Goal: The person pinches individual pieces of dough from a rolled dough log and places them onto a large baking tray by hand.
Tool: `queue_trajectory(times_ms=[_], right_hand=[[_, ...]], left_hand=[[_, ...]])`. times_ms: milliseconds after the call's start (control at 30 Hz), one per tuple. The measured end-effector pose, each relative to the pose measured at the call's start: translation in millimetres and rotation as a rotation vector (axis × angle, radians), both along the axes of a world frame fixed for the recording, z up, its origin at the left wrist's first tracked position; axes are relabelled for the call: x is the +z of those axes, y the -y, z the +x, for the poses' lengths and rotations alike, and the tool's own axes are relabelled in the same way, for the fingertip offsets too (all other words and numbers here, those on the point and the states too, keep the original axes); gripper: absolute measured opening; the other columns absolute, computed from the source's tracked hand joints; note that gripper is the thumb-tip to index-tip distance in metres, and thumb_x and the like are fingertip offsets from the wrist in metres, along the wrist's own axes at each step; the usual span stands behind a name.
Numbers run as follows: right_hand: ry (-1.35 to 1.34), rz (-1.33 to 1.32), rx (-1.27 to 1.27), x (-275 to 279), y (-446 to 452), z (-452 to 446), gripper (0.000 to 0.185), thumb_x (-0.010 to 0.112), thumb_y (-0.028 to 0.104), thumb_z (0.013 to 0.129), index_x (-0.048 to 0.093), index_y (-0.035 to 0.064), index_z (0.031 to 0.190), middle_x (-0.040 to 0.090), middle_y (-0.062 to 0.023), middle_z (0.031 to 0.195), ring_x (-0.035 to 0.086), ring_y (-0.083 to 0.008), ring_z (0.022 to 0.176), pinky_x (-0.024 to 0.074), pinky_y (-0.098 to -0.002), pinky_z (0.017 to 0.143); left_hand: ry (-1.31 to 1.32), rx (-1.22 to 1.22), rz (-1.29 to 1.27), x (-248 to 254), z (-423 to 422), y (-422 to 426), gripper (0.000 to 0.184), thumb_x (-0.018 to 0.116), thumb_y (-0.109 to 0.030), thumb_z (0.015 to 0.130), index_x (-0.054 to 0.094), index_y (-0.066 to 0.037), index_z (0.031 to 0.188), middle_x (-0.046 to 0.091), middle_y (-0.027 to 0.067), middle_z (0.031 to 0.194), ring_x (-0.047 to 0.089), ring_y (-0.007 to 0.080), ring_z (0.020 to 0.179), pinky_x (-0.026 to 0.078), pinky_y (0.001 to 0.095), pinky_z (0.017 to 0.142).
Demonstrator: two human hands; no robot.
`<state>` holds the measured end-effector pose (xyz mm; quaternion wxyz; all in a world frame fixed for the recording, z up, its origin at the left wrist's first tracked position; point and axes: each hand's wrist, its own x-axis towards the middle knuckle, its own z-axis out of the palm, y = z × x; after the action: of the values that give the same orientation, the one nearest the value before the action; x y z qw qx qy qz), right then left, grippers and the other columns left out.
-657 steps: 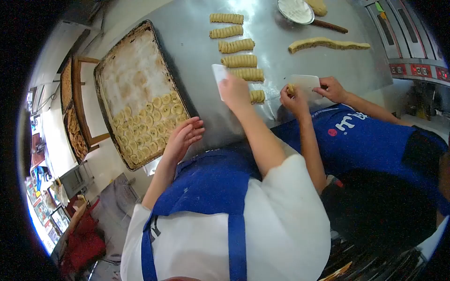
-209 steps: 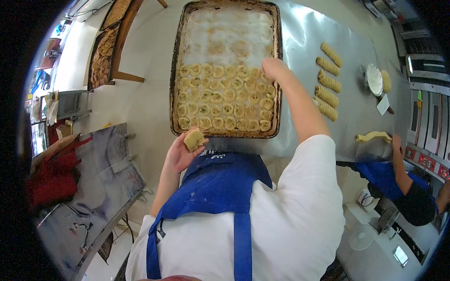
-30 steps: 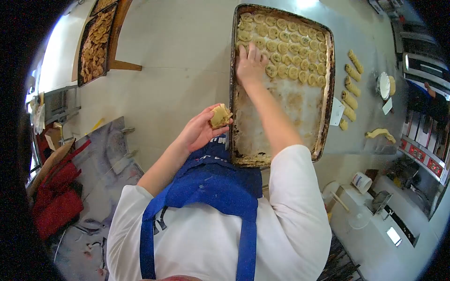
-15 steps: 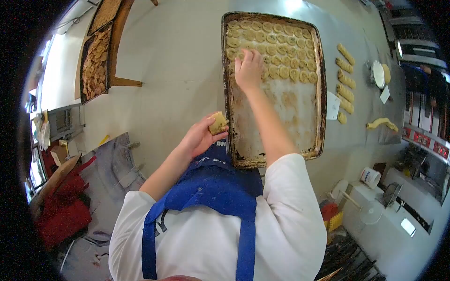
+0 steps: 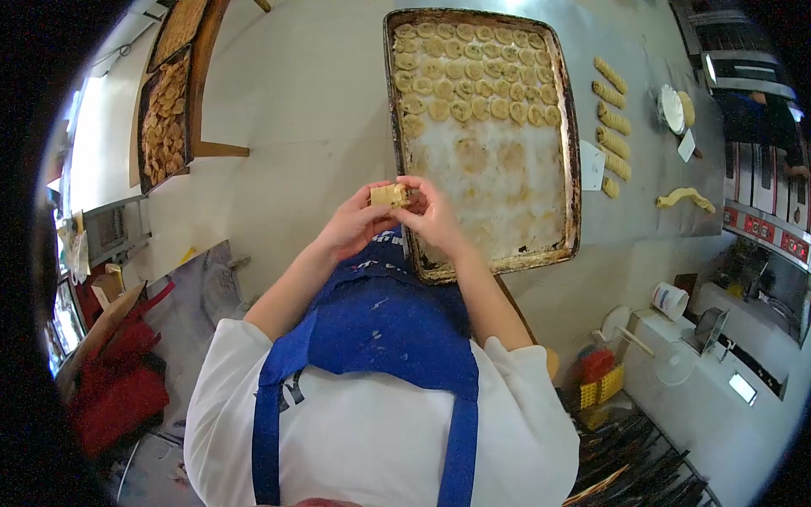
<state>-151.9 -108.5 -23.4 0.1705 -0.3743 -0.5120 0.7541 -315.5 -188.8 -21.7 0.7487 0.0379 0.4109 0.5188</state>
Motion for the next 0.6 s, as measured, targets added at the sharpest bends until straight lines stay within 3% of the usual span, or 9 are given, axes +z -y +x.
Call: queue_trajectory(times_ms=[100,200,300,400,433,533,600], right_hand=[[-0.046,0.070,-0.052,2.2,-0.4,0.0,0.050,0.072,0.002,0.079,0.052,0.0048,0.125,0.062,-0.0059,0.104,0.063,-0.0137,0.090,0.0514,-0.0269,0.079],[-0.003,-0.040,0.040,6.9,-7.9,6.4,0.043,0.072,0.002,0.079,0.056,0.0050,0.119,0.064,-0.0031,0.092,0.063,-0.0117,0.084,0.0518,-0.0257,0.074],[-0.020,-0.080,0.039,-1.2,-10.2,9.7,0.037,0.075,0.006,0.077,0.061,0.0047,0.111,0.065,-0.0015,0.084,0.062,-0.0090,0.077,0.0507,-0.0239,0.068],[0.127,0.007,0.201,-9.0,-19.5,12.7,0.035,0.077,0.010,0.074,0.064,0.0038,0.106,0.066,-0.0031,0.084,0.061,-0.0093,0.073,0.0499,-0.0239,0.065],[0.207,0.137,0.184,-10.5,-22.6,10.8,0.036,0.077,0.012,0.073,0.064,0.0037,0.105,0.067,-0.0038,0.082,0.062,-0.0103,0.073,0.0504,-0.0251,0.064],[0.399,0.459,0.093,-16.6,-44.8,-2.1,0.036,0.077,0.015,0.072,0.065,0.0038,0.104,0.067,-0.0065,0.082,0.064,-0.0149,0.074,0.0518,-0.0296,0.065],[0.460,0.592,-0.021,-23.3,-70.5,-13.9,0.035,0.074,0.016,0.073,0.065,0.0044,0.105,0.067,-0.0091,0.088,0.066,-0.0201,0.079,0.0527,-0.0342,0.069]], left_hand=[[-0.031,-0.013,0.009,2.6,-1.4,0.2,0.046,0.056,-0.006,0.093,0.036,-0.002,0.135,0.051,0.0118,0.126,0.056,0.0208,0.112,0.050,0.0350,0.094],[-0.078,-0.045,-0.008,3.4,0.3,1.3,0.045,0.059,-0.008,0.091,0.040,-0.002,0.132,0.054,0.0106,0.123,0.060,0.0202,0.104,0.053,0.0339,0.090],[-0.187,-0.094,0.023,3.1,2.1,5.5,0.035,0.059,-0.004,0.087,0.050,-0.002,0.121,0.061,0.0097,0.109,0.064,0.0181,0.094,0.054,0.0299,0.084],[-0.651,-0.272,0.169,-8.8,-2.4,11.0,0.033,0.064,-0.008,0.084,0.055,-0.001,0.115,0.064,0.0067,0.098,0.062,0.0134,0.088,0.053,0.0271,0.078],[-0.952,-0.352,0.199,-5.6,-4.6,12.8,0.028,0.064,-0.006,0.083,0.058,-0.001,0.110,0.064,0.0061,0.092,0.061,0.0112,0.086,0.051,0.0248,0.076],[-0.963,-0.304,0.158,-6.8,-9.3,17.9,0.030,0.061,-0.003,0.084,0.056,-0.001,0.113,0.063,0.0067,0.095,0.062,0.0115,0.085,0.052,0.0253,0.077],[-0.748,-0.212,0.092,-19.3,-12.9,23.3,0.031,0.060,-0.002,0.083,0.055,-0.001,0.114,0.064,0.0076,0.093,0.064,0.0123,0.083,0.053,0.0257,0.075]])
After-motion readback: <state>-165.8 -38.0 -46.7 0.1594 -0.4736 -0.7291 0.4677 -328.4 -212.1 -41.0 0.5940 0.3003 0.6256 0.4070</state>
